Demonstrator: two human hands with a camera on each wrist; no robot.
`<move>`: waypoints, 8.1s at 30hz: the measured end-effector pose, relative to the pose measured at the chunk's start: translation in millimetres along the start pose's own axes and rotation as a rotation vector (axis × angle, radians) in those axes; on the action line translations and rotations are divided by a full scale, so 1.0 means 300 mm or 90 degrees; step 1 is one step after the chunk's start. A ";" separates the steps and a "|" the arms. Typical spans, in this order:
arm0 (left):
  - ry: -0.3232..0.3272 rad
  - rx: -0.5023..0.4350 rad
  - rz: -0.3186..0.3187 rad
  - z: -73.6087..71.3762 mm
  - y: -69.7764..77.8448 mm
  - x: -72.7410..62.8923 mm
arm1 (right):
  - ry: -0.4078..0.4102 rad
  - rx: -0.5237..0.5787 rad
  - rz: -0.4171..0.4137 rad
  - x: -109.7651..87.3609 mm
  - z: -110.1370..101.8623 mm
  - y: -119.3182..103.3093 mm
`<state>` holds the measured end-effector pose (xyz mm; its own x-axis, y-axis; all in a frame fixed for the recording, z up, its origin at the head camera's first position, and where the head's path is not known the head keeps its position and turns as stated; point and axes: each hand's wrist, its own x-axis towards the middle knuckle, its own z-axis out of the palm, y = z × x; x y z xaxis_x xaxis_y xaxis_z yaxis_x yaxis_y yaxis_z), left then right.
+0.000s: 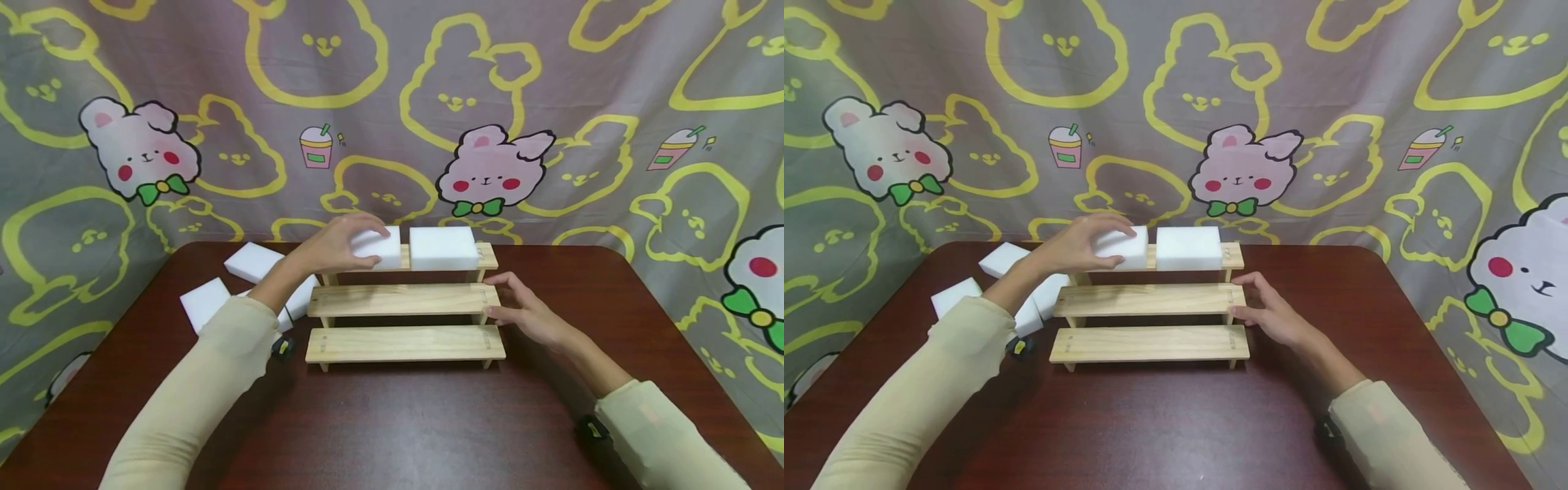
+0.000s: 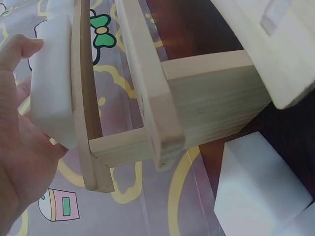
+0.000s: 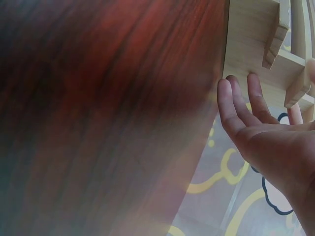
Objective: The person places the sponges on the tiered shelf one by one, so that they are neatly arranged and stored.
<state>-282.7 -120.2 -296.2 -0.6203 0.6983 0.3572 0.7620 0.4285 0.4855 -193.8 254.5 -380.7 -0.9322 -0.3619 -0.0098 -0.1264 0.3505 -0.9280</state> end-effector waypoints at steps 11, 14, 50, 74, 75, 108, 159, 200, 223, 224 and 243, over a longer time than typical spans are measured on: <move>-0.015 -0.016 -0.029 0.004 0.001 0.003 | -0.002 -0.001 -0.005 0.003 0.000 0.003; -0.019 -0.024 -0.041 0.004 0.001 0.004 | -0.001 -0.002 -0.006 0.003 0.000 0.004; -0.031 -0.011 -0.034 0.001 0.007 0.006 | -0.001 0.001 0.001 0.001 0.002 0.003; 0.017 -0.050 -0.152 -0.123 -0.005 -0.181 | 0.005 -0.008 -0.002 0.001 0.007 0.005; 0.019 -0.045 -0.155 -0.128 -0.005 -0.190 | 0.005 -0.007 -0.003 0.001 0.007 0.005; 0.087 0.148 -0.309 -0.204 -0.153 -0.618 | 0.002 0.003 -0.012 0.001 0.007 0.005; -0.137 0.170 -0.382 -0.261 -0.299 -0.825 | 0.001 0.001 0.004 -0.001 0.006 0.002; -0.079 0.132 -0.410 -0.325 -0.229 -0.873 | -0.001 0.001 -0.005 0.000 0.003 0.006; 0.005 0.114 -0.396 -0.287 -0.146 -0.780 | 0.004 0.006 -0.007 0.001 0.006 0.006; 0.007 0.109 -0.394 -0.286 -0.143 -0.777 | 0.004 0.006 -0.007 0.001 0.006 0.007; 0.054 0.068 -0.378 -0.277 -0.100 -0.742 | 0.005 0.004 -0.006 -0.005 0.006 0.005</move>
<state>-182.9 -336.2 -323.9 -0.9541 0.2767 0.1144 0.2935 0.7890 0.5397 -191.9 254.0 -382.7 -0.9339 -0.3576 0.0014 -0.1326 0.3425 -0.9301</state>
